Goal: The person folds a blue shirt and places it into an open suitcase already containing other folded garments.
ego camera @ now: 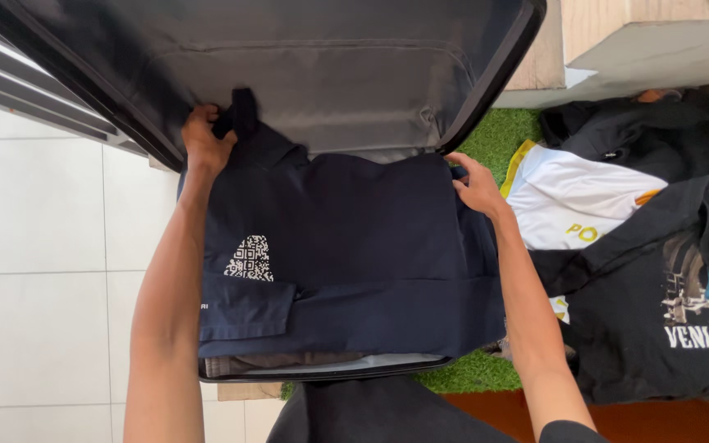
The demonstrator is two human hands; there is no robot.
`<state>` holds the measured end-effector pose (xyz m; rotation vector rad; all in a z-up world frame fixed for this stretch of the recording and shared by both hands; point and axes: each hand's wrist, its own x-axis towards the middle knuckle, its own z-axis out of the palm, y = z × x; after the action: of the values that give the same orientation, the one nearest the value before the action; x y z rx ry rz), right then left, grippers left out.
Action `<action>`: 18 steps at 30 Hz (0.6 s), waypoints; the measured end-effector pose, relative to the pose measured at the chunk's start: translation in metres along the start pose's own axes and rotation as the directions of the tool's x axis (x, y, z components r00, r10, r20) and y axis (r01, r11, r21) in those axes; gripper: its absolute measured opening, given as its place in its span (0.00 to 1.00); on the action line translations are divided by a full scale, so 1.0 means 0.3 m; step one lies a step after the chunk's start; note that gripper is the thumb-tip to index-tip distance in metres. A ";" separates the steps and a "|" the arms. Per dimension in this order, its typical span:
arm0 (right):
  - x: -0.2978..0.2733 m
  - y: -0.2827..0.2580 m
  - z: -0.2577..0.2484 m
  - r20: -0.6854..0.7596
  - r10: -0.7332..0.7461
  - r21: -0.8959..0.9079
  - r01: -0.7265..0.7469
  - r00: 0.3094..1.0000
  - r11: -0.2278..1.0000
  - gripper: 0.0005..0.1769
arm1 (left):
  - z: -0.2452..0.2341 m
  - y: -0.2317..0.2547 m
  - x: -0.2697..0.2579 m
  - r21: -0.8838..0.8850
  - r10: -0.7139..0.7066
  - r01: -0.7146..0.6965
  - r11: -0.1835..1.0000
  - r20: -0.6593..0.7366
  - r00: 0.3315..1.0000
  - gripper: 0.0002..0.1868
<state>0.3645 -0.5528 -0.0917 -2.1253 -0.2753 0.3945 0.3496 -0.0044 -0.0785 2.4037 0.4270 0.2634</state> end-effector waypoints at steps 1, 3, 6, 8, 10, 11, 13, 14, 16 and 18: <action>0.018 0.008 -0.001 0.030 0.006 0.005 -0.006 1.000 1.000 0.31 | 0.005 0.001 0.008 0.004 -0.030 0.030 1.000 0.016 0.999 0.31; 0.058 0.043 -0.002 0.089 0.014 0.012 -0.015 0.996 1.000 0.31 | 0.010 0.010 0.026 0.013 -0.090 0.089 0.996 0.045 0.995 0.35; 0.107 0.119 -0.013 0.135 -0.104 -0.033 0.109 0.985 0.993 0.20 | -0.010 0.025 0.043 -0.033 0.008 -0.007 0.999 0.037 0.999 0.26; 0.110 0.149 -0.050 0.188 -0.038 -0.127 0.063 0.982 0.990 0.15 | -0.052 0.040 0.046 -0.009 0.044 -0.044 0.999 0.045 0.998 0.20; 0.109 0.145 -0.095 0.190 -0.040 -0.195 0.078 0.981 0.978 0.11 | -0.112 0.065 0.045 0.014 0.076 -0.077 0.997 0.061 0.995 0.16; 0.101 0.132 -0.120 0.167 -0.077 -0.215 0.113 0.983 0.970 0.09 | -0.142 0.082 0.042 0.025 0.093 -0.095 0.995 0.074 0.993 0.15; 0.081 0.094 -0.164 0.114 -0.115 -0.204 0.137 0.987 0.969 0.08 | -0.212 0.117 0.035 0.036 0.169 -0.172 0.985 0.070 0.983 0.15; 0.066 0.072 -0.183 0.083 -0.114 -0.173 0.127 0.990 0.977 0.08 | -0.248 0.135 0.032 0.037 0.228 -0.230 0.972 0.052 0.972 0.16; 0.034 0.030 -0.206 0.054 -0.064 -0.100 0.069 0.996 0.993 0.09 | -0.307 0.173 0.014 0.089 0.293 -0.296 0.951 0.050 0.955 0.16; 0.008 -0.005 -0.231 0.062 0.025 -0.021 -0.023 0.998 0.999 0.08 | -0.342 0.213 -0.001 0.186 0.304 -0.313 0.931 0.076 0.949 0.15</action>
<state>0.3932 -0.6042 -0.0548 -2.1408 -0.2907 0.4739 0.3339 0.0095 0.0405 2.6628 0.0498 0.3159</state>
